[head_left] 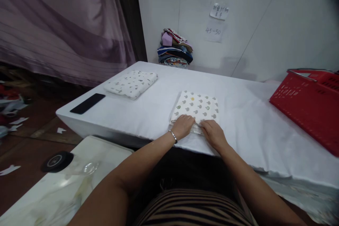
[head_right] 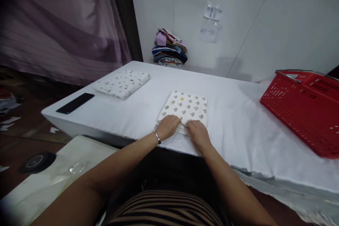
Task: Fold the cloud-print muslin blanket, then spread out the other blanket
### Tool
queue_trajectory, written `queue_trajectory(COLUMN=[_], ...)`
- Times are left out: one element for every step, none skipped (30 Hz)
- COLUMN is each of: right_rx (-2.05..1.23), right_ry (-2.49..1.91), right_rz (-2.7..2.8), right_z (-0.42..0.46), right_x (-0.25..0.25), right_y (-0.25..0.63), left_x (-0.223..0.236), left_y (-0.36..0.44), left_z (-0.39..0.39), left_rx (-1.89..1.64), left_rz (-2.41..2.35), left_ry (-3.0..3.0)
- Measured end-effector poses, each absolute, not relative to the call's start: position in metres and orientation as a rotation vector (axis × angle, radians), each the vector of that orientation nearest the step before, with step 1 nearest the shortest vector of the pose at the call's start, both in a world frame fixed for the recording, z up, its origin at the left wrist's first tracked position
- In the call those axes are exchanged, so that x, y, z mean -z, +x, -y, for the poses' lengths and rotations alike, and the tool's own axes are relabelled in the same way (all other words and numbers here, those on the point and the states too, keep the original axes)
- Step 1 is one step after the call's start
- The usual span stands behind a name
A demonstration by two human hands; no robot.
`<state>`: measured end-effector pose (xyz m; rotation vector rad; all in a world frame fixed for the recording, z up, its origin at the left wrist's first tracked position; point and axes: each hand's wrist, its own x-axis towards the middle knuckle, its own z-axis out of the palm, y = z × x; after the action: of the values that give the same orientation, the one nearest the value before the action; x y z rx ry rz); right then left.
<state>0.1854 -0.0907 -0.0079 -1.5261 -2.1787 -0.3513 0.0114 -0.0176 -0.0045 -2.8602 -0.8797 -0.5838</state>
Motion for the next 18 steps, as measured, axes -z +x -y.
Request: queue_trajectory(right_rx=[0.35,0.349,0.348,0.346,0.343,0.338,0.329,0.315,0.3,0.288,0.279,0.276,0.276,0.276,0.276,0.274,0.273,0.269], right_ry=[-1.515,-1.504,-1.497,-1.493,-1.494,-1.5,-1.504,-1.51,-1.517,-1.523,-1.527,-1.531,-1.534,-1.534,-1.53,-1.524,-1.519,-1.516], right_rz=[2.167,2.16,2.157,2.157,2.158,2.158,2.157,2.156,2.152,2.15,2.148,2.147,2.149,2.153,2.158,2.164,2.169,2.179], right_z=[0.0911,0.0916,0.0919,0.092,0.0919,0.0916,0.0911,0.0906,0.0901,0.0898,0.0897,0.0897,0.09,0.0904,0.0909,0.0914,0.0917,0.092], right_x=[0.0087,0.0097,0.0109,0.012,0.013,0.0137,0.014,0.0141,0.0137,0.0132,0.0124,0.0116,0.0108,0.0102,0.0097,0.0093,0.0091,0.0091], right_y=[0.1849,0.1845,0.1844,0.1846,0.185,0.1855,0.1861,0.1867,0.1872,0.1876,0.1878,0.1879,0.188,0.188,0.1881,0.1882,0.1883,0.1885], left_x=[0.0047,0.0052,0.0058,0.0065,0.0071,0.0077,0.008,0.008,0.0077,0.007,0.0062,0.0054,0.0045,0.0038,0.0033,0.0031,0.0031,0.0034], left_y=[0.0114,0.0111,0.0105,0.0098,0.009,0.0081,0.0071,0.0061,0.0052,0.0043,0.0035,0.0029,0.0024,0.002,0.0019,0.0018,0.0018,0.0017], left_z=[0.0177,0.0178,0.018,0.0181,0.0183,0.0185,0.0186,0.0188,0.0188,0.0188,0.0187,0.0185,0.0182,0.0179,0.0176,0.0173,0.0171,0.0169], left_rx=[0.58,0.572,0.565,0.565,0.574,0.59,0.61,0.628,0.641,0.647,0.646,0.641,0.635,0.626,0.617,0.607,0.599,0.593], left_rz=[0.881,0.876,0.864,0.851,0.84,0.833,0.833,0.835,0.835,0.833,0.83,0.829,0.83,0.834,0.838,0.837,0.832,0.828], left_ry=[-2.861,-2.865,-2.872,-2.88,-2.886,-2.892,-2.896,-2.902,-2.911,-2.924,-2.937,-2.948,-2.954,-2.954,-2.949,-2.942,-2.934,-2.924])
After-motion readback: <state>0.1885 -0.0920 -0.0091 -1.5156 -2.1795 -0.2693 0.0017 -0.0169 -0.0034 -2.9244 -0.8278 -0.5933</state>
